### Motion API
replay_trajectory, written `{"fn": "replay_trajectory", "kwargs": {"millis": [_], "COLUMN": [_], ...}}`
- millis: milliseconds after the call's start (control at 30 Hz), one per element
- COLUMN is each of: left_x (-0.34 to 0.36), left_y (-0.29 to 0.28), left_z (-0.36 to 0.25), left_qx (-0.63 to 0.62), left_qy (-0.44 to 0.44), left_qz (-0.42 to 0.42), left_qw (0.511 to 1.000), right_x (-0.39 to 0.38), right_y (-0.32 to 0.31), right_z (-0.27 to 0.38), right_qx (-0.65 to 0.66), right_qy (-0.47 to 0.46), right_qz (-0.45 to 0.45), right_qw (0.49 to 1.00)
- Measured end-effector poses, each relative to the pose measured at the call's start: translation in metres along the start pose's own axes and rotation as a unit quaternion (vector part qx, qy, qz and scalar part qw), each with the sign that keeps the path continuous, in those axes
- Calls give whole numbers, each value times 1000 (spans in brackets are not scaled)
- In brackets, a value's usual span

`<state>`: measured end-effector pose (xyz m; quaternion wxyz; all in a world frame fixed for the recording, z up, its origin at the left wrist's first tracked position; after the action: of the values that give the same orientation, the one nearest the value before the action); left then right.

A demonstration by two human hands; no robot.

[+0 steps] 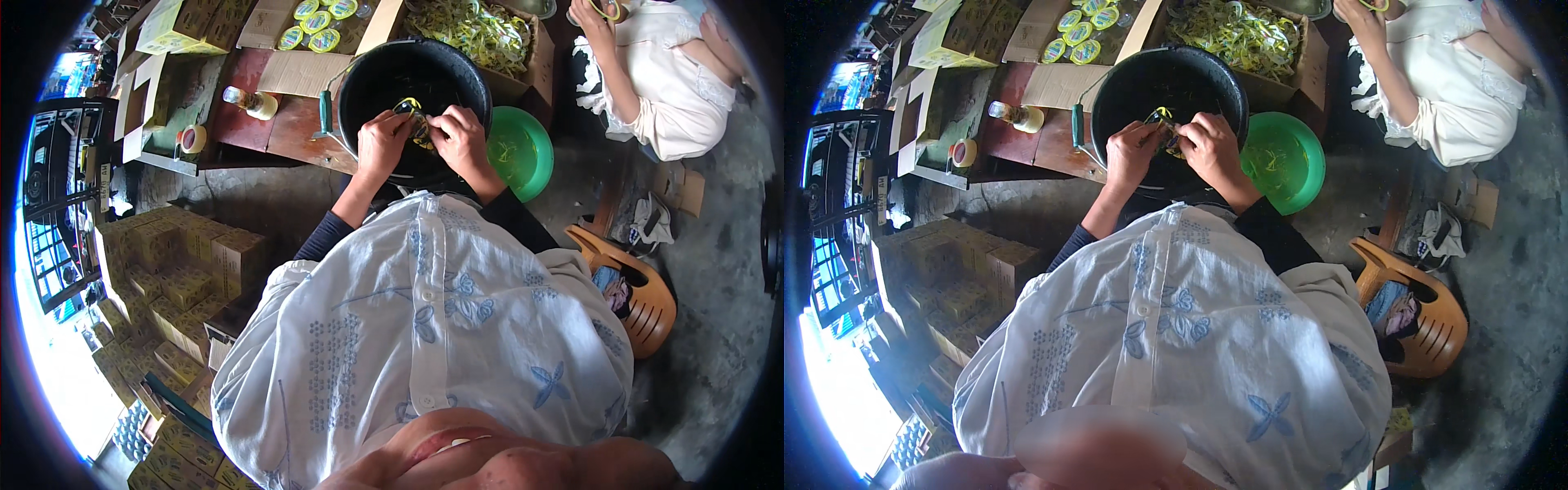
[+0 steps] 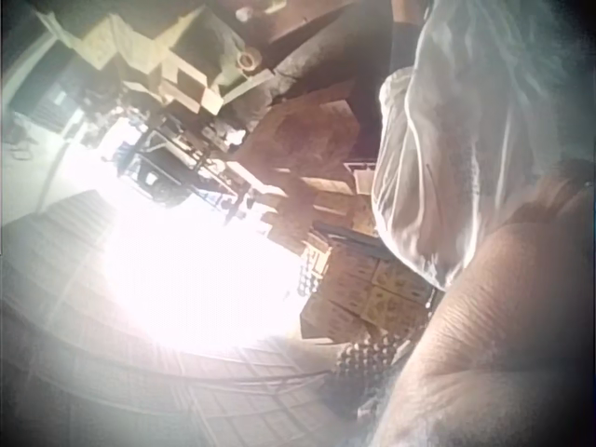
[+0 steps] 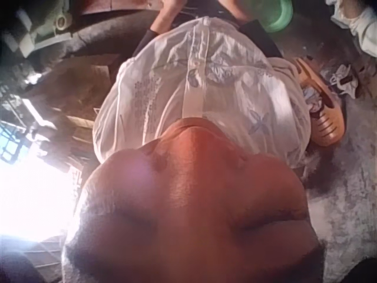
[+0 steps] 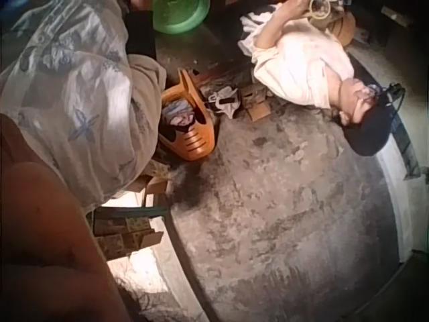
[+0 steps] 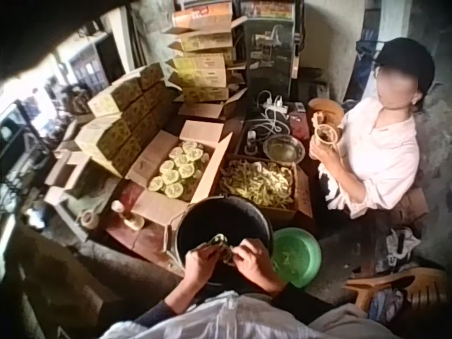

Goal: The person stuffs leaves into jars by hand, pours liquid from a bottle into the jars, and secures lids on the jars.

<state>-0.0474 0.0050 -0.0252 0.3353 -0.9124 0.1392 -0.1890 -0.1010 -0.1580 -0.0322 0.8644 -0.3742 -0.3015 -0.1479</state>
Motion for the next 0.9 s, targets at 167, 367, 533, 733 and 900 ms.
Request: {"fn": "replay_trajectory", "kwargs": {"millis": [167,367,533,733,900], "left_x": [1,-1,-5,0,2], "left_y": [-1,0,2,-4,-6], "left_z": [-1,3,-8,3,3], "left_qx": [-1,3,27,-70,-93], "left_qy": [-7,45,93,58,62], "left_qz": [18,39,58,-18,9], "left_qw": [1000,998,994,996,994], "right_x": [-1,-2,-3,-3,-1], "right_y": [2,3,7,3,2], "right_z": [0,0,-15,-9,-3], "right_qx": [-21,-50,4,96,9], "right_qy": [-2,22,114,152,80], "right_qz": [21,34,-35,-92,-56], "right_qw": [1000,998,993,979,995]}}
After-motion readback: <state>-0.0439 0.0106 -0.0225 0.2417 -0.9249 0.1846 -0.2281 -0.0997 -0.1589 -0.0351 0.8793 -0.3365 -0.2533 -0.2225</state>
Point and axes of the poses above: each hand's wrist, its own x-axis towards the middle knuckle, its own y-axis out of the palm, z = x × y, the point moved 2 cm from there along x, towards the middle knuckle, and after that the axes turned 4 degrees about x, right-handed, at the moved point
